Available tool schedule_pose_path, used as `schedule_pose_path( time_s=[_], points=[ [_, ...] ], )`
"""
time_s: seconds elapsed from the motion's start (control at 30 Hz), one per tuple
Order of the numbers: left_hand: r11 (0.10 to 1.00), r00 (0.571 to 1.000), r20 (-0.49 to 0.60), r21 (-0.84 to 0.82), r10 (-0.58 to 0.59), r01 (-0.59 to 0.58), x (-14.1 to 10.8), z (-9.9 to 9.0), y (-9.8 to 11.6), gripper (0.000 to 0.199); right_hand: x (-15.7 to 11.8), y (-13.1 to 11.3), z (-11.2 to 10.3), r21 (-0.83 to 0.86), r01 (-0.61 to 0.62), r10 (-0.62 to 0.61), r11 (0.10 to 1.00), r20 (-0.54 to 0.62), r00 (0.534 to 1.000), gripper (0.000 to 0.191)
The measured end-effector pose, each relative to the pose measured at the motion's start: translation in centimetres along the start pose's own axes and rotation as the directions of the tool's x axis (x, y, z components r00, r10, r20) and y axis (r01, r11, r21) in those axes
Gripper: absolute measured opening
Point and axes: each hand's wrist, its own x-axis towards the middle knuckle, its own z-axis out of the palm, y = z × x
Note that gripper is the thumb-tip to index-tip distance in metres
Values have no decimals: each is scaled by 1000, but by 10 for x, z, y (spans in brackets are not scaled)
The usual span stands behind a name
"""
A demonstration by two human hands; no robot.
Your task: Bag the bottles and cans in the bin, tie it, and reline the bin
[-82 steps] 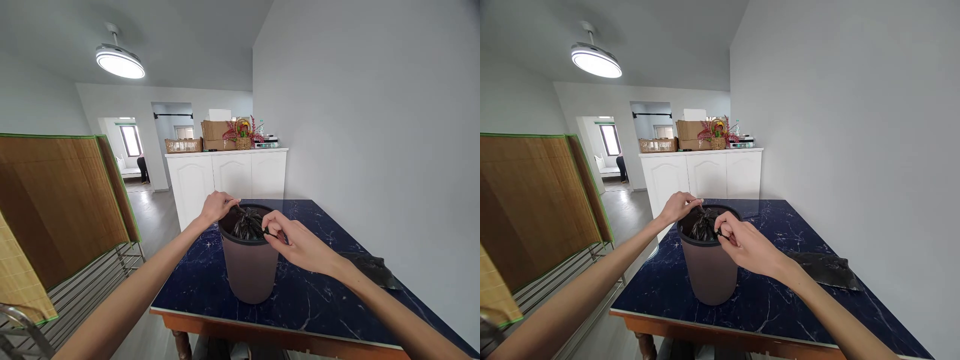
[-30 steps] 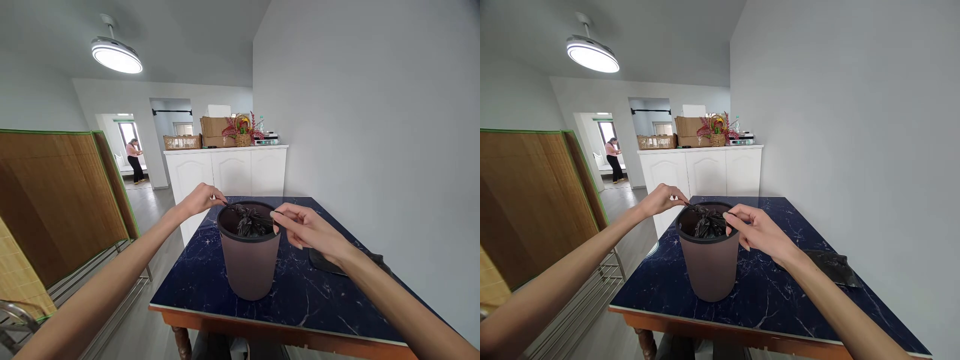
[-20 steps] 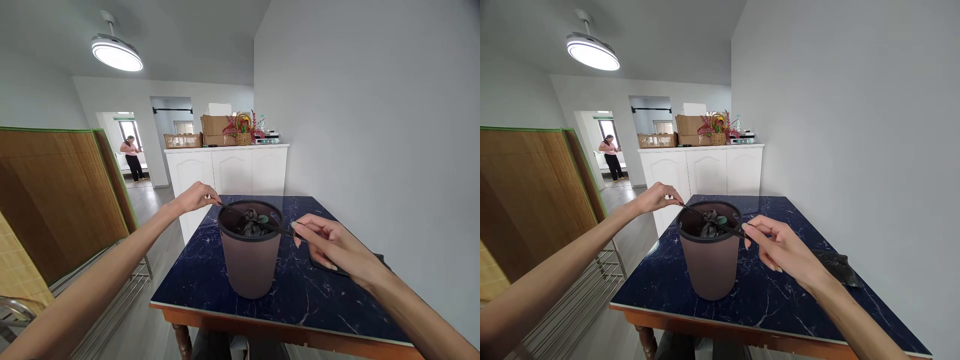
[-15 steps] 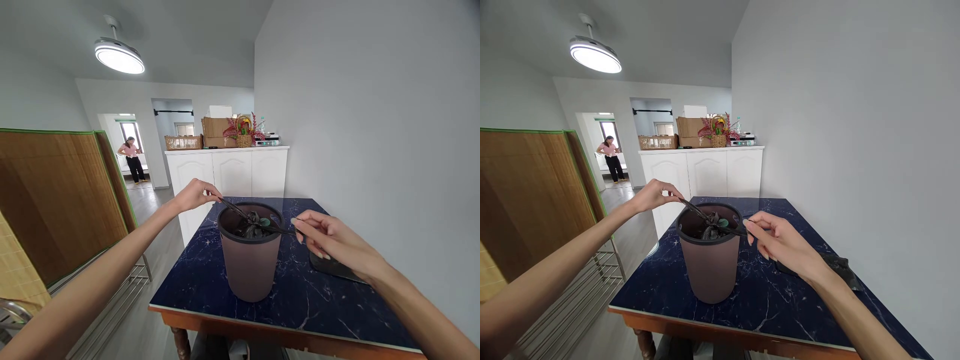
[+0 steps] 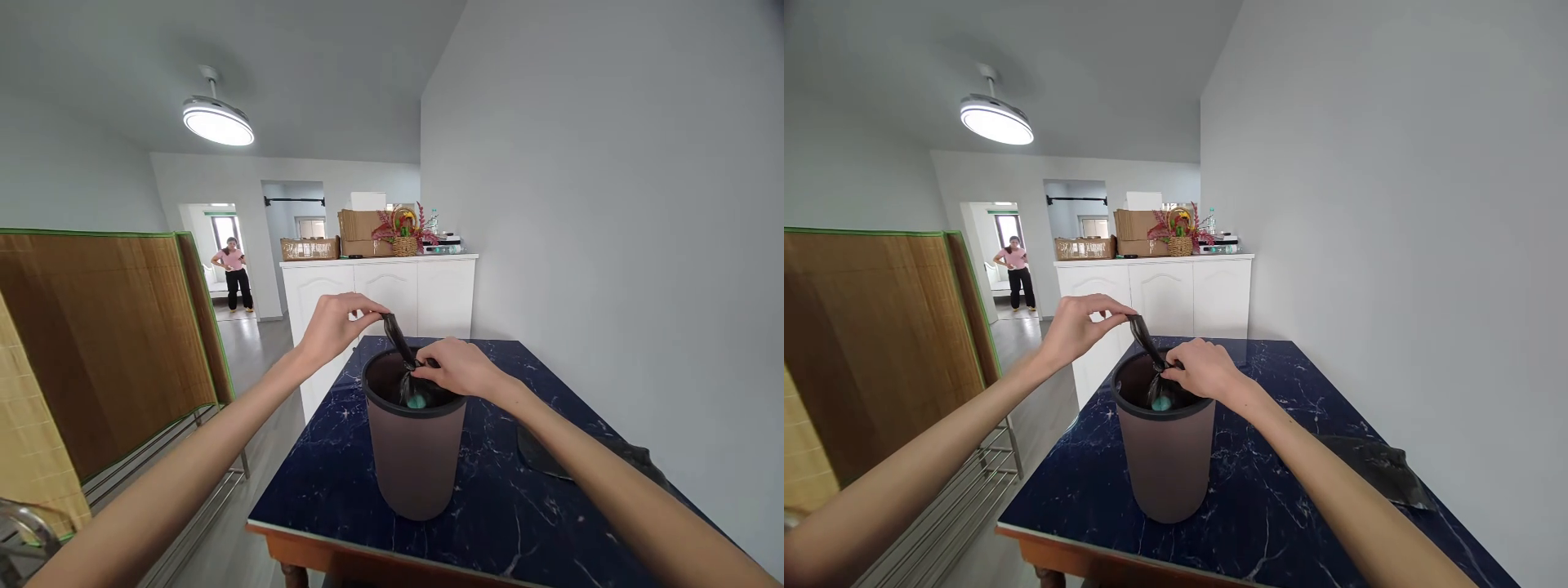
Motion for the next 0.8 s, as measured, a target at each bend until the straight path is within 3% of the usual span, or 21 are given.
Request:
schedule_pose_path(
  time_s=[0.07, 0.17, 0.27, 0.37, 0.47, 0.57, 0.63, 0.7, 0.73, 0.8],
  points=[
    [998, 998, 30, -21, -59, 59, -9, -4, -6, 28, 0, 0, -8, 58, -17, 19, 998, -47, 999, 45],
    [988, 990, 62, -79, -126, 131, -27, -4, -13, 71, 5, 1, -22, 189, -31, 66, 982, -181, 981, 31],
    [960, 966, 36, -106, -257, 260, -49, 4, -13, 61, 15, 3, -37, 424, 2, 153, 906, -330, 932, 34],
    [920, 925, -21, -117, -378, 374, -73, 15, -3, 45, 29, 12, -60, 633, 103, 248, 767, -441, 862, 39],
    [919, 922, -55, -120, -384, 376, -94, 27, 11, 35, 34, 33, -92, 715, 207, 368, 667, -558, 744, 34],
    [975, 977, 37, -69, -208, 210, -108, 35, 21, 27, 19, 66, -123, 733, 283, 491, 619, -642, 589, 26],
    [996, 992, 107, -54, -69, 75, -112, 40, 24, 26, -2, 93, -135, 723, 308, 534, 618, -674, 511, 24],
    [998, 989, 149, -60, 22, -13, -114, 45, 23, 29, -26, 122, -136, 715, 299, 575, 632, -692, 438, 25],
    [997, 986, 163, -66, 45, -34, -114, 48, 23, 29, -37, 137, -134, 709, 287, 605, 645, -702, 375, 27],
    [996, 985, 162, -79, 54, -41, -115, 56, 21, 27, -55, 166, -121, 716, 245, 651, 653, -697, 300, 31]
  ],
)
